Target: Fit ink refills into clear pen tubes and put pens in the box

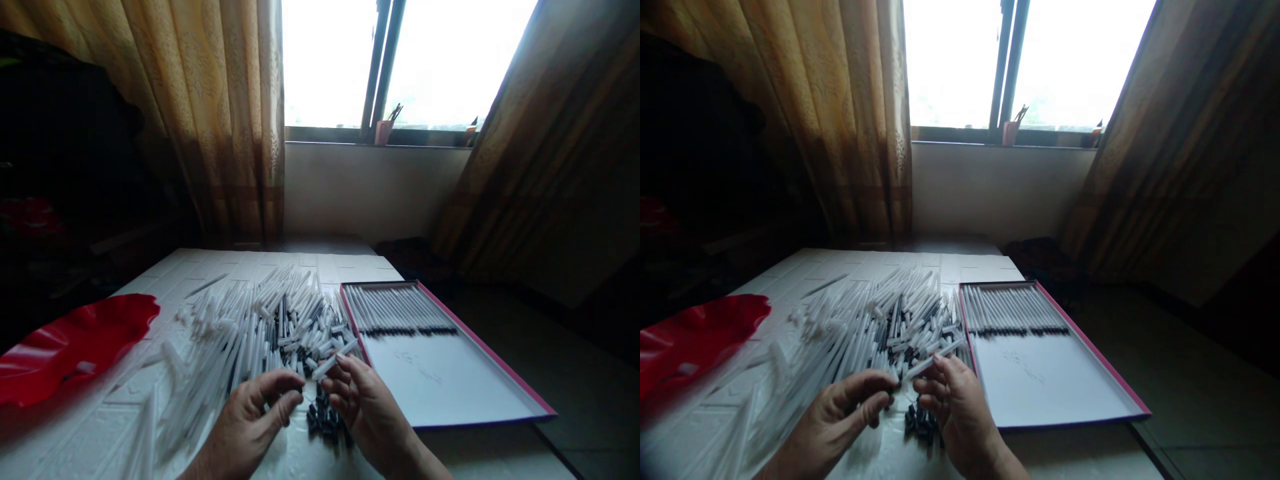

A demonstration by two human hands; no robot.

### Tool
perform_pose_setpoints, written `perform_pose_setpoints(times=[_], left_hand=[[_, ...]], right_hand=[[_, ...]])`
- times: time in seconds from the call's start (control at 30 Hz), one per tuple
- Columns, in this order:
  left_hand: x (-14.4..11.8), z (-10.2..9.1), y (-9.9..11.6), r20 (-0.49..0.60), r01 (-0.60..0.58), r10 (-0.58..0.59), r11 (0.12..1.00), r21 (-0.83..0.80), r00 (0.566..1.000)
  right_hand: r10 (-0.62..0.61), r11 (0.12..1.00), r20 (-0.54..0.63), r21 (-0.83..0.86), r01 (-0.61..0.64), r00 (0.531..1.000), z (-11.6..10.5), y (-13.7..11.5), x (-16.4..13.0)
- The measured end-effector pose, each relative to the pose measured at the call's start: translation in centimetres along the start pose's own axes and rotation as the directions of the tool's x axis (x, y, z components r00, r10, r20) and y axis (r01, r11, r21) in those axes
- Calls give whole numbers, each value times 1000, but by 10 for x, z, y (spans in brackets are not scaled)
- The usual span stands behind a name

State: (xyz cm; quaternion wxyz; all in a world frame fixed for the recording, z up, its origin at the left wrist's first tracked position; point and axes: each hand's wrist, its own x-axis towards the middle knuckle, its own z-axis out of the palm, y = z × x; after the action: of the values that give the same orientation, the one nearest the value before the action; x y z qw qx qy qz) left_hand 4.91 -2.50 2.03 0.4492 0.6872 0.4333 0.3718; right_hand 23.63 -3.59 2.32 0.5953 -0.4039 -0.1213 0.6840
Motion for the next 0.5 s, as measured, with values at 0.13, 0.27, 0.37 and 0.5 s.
perform_pose_setpoints(times=[0.13,0.27,0.37,0.5], left_hand=[[2,5,-7,-38,160,-179,942,-296,983],[2,7,-17,-33,157,-187,897,-413,982],[1,7,-19,-37,162,-193,900,-404,980],[1,6,-11,-41,196,-230,901,-387,972]], right_hand=[[-19,1000,7,-20,19,1000,-5,6,3],[-30,998,18,-51,31,999,-5,9,3],[-25,997,28,-75,28,999,-3,10,2],[-22,996,34,-89,25,999,-2,12,2]])
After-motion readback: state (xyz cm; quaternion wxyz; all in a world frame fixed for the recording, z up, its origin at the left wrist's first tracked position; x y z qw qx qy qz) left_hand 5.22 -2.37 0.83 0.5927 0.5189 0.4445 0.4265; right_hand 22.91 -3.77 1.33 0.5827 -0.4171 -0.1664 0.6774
